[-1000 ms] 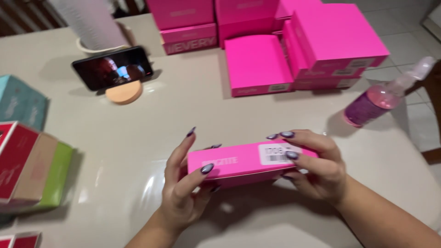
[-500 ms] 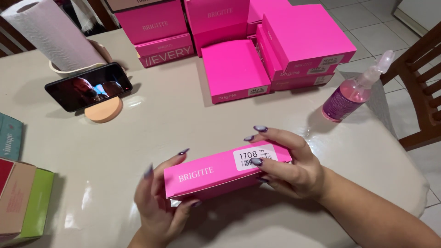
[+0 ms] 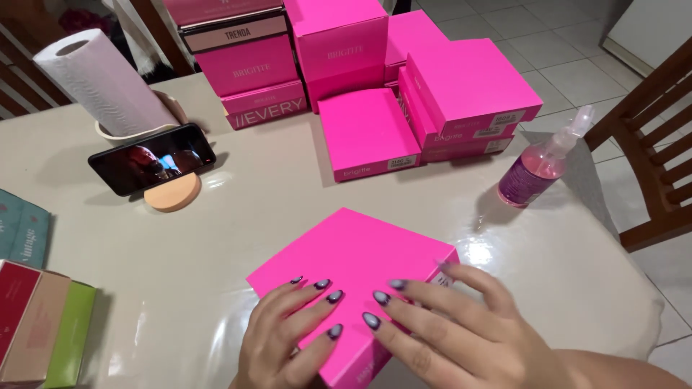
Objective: Spraying a black bra with fragrance and folding it into a pink gift box
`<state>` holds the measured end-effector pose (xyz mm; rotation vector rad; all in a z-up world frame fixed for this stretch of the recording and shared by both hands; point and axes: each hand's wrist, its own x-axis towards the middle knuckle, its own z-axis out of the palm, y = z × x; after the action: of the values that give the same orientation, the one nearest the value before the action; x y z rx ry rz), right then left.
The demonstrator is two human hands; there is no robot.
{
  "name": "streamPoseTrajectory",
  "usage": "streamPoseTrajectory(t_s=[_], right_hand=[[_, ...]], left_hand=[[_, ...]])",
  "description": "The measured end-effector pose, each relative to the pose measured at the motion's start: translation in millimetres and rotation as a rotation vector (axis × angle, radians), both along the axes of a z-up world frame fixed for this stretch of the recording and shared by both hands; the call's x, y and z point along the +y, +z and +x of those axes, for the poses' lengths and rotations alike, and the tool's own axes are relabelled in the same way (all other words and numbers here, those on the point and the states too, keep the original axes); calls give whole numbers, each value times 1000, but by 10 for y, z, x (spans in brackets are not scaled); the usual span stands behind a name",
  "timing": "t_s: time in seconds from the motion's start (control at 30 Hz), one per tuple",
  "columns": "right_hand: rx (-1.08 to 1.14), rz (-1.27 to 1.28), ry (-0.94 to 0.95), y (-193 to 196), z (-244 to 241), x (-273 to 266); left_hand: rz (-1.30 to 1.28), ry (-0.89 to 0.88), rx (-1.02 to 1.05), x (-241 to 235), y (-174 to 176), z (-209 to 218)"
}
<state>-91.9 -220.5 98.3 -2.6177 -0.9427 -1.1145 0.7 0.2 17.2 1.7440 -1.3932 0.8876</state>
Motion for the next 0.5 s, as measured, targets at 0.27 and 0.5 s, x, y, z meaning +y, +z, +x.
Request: streamPoseTrajectory(t_s=[0.27, 0.5], right_hand=[[145, -71, 136, -224, -18, -98], [36, -106, 113, -341, 64, -198]], left_hand=[[50, 65, -214, -81, 245, 3], [-67, 188, -304, -10, -113, 149]])
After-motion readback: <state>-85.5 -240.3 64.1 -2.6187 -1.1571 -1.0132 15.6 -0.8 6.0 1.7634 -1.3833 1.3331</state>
